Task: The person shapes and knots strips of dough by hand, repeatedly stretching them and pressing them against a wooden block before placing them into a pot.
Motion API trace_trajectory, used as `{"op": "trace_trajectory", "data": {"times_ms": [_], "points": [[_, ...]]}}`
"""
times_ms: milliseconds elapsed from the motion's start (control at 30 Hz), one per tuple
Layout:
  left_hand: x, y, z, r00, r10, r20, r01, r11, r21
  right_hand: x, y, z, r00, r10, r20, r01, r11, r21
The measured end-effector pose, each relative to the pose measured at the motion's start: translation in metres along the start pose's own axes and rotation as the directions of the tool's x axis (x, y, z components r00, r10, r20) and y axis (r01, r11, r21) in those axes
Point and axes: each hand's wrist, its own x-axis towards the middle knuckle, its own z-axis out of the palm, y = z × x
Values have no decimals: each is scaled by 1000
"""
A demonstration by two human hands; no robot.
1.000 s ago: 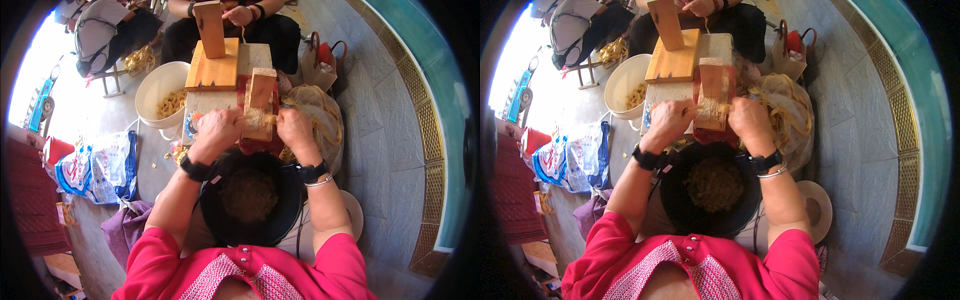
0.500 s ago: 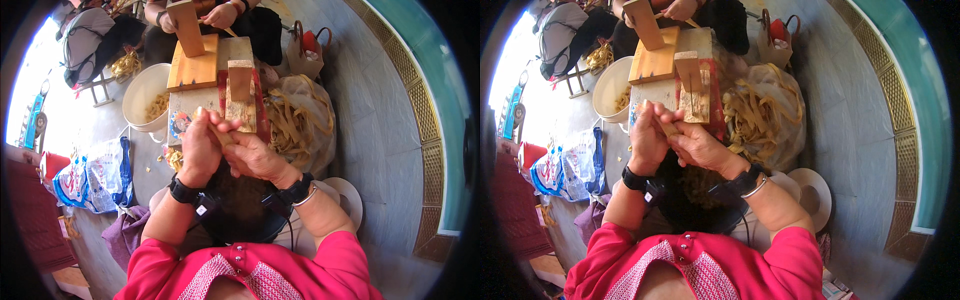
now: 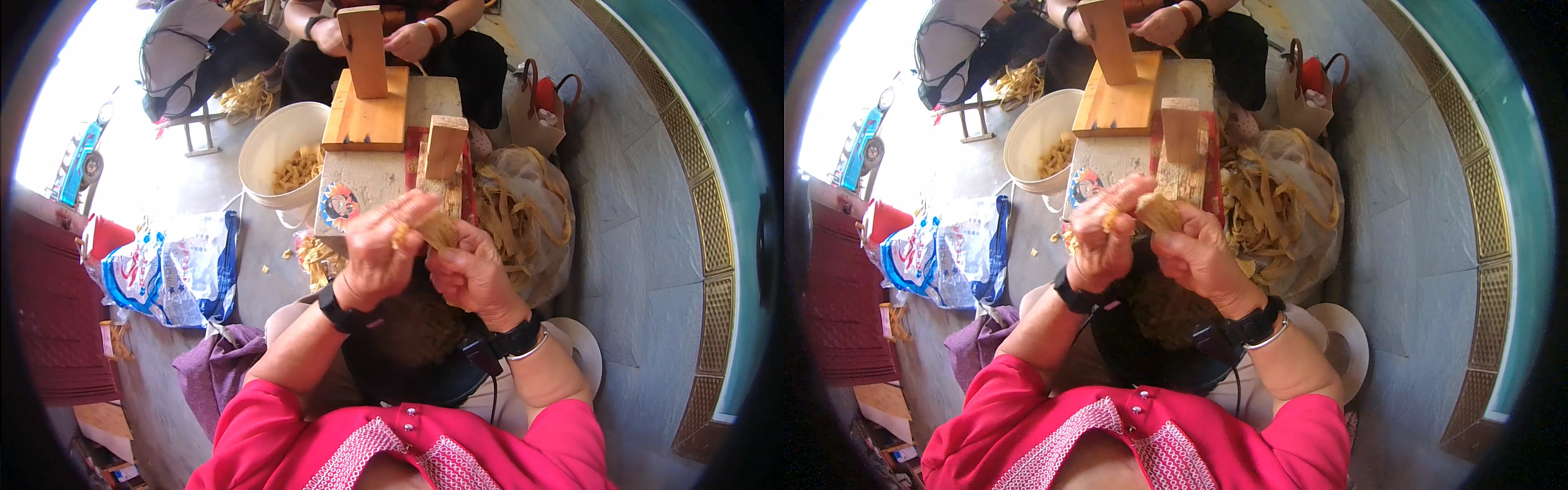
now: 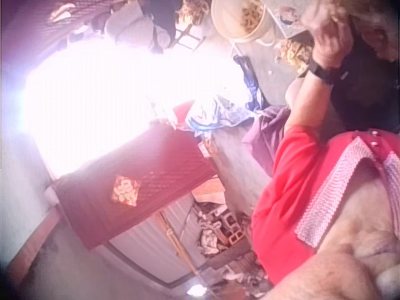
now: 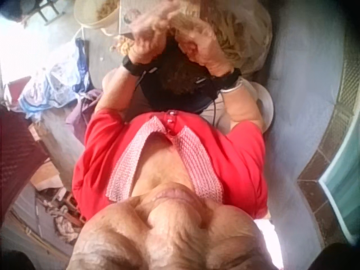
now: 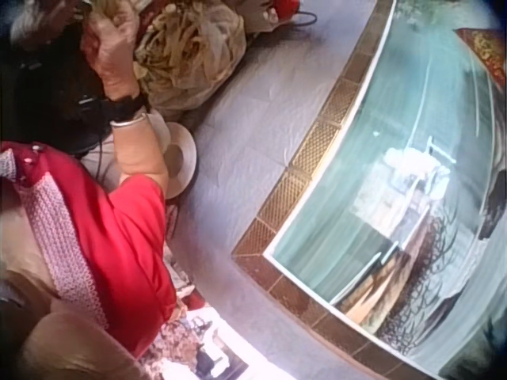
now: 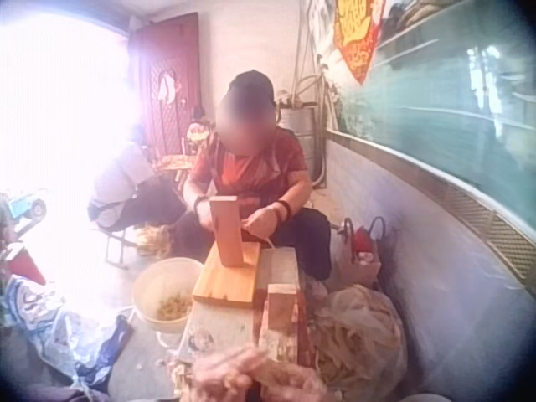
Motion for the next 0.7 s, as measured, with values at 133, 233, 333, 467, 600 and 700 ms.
{"op": "trace_trajectory", "data": {"times_ms": [133,233,333,467,600,700], "points": [[-16,14,24,972,-229,51,234,964,-126,7,16,-7,921,-388,36,295,635,-714],[-12,13,25,894,-417,166,445,871,-207,4,21,-12,922,-386,-31,217,582,-784],[-2,3,14,640,-684,351,750,656,-90,5,21,-19,955,-269,-126,115,727,-677],[2,3,10,662,-644,383,718,691,-79,4,12,-14,961,71,-267,-146,952,-269],[-3,1,16,963,-205,173,213,977,-25,5,11,-27,875,474,-100,-446,868,218],[-4,4,8,949,-148,280,141,989,44,5,8,-35,829,557,51,-551,796,250]]}}
